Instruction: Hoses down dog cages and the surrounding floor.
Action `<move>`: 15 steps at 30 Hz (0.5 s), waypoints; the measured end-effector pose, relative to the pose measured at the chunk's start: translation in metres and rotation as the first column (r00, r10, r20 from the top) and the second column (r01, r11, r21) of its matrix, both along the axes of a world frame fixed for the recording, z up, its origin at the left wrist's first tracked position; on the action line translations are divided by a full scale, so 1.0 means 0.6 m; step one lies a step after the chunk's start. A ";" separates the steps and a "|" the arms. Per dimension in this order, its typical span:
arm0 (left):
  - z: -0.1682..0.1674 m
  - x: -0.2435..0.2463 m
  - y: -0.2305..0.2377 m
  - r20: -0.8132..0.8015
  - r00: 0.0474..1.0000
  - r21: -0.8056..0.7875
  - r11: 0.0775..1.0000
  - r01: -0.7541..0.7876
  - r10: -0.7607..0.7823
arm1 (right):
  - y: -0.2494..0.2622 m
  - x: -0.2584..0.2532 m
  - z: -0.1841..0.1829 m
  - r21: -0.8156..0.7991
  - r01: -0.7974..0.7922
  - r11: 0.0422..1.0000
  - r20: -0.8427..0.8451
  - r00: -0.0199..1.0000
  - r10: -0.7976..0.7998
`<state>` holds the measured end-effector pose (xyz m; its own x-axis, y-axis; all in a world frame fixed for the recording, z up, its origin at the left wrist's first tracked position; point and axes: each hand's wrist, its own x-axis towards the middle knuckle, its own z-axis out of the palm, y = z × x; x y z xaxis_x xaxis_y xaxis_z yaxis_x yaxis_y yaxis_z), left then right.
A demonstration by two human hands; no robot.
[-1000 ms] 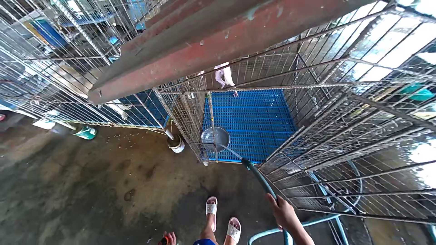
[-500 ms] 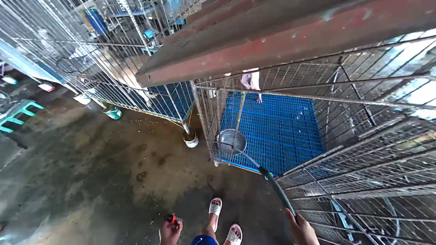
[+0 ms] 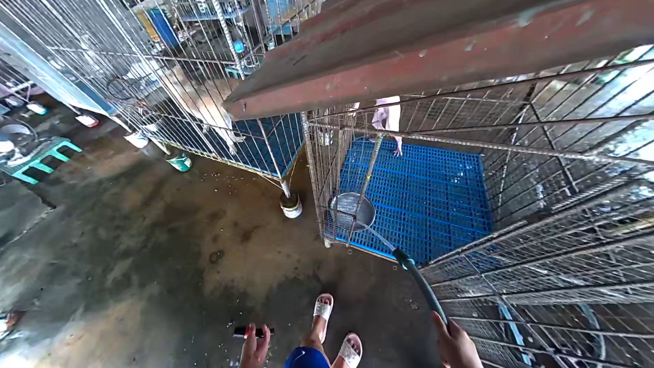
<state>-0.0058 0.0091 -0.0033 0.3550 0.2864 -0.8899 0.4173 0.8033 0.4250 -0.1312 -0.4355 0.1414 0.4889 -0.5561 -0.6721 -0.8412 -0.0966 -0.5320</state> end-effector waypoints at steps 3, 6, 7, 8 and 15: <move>0.019 -0.005 -0.005 -0.085 0.995 0.037 0.998 0.052 -0.049 | 0.001 -0.002 -0.008 -0.013 0.000 1.000 0.003 1.000 0.000; 0.015 -0.009 0.000 -0.150 0.971 0.098 0.974 0.203 -0.187 | 0.004 -0.004 -0.009 0.005 0.008 1.000 -0.004 1.000 -0.008; 0.009 -0.009 0.003 -0.158 0.964 0.111 0.966 0.233 -0.214 | 0.006 -0.005 -0.008 0.010 0.007 1.000 -0.004 1.000 -0.007; 0.004 -0.008 0.006 -0.161 0.960 0.118 0.961 0.250 -0.230 | 0.008 -0.006 -0.007 0.011 0.005 1.000 -0.003 1.000 -0.005; 0.017 0.022 -0.013 -0.116 0.965 0.120 0.961 0.249 -0.235 | 0.019 -0.012 0.006 -0.022 -0.015 1.000 -0.006 1.000 0.015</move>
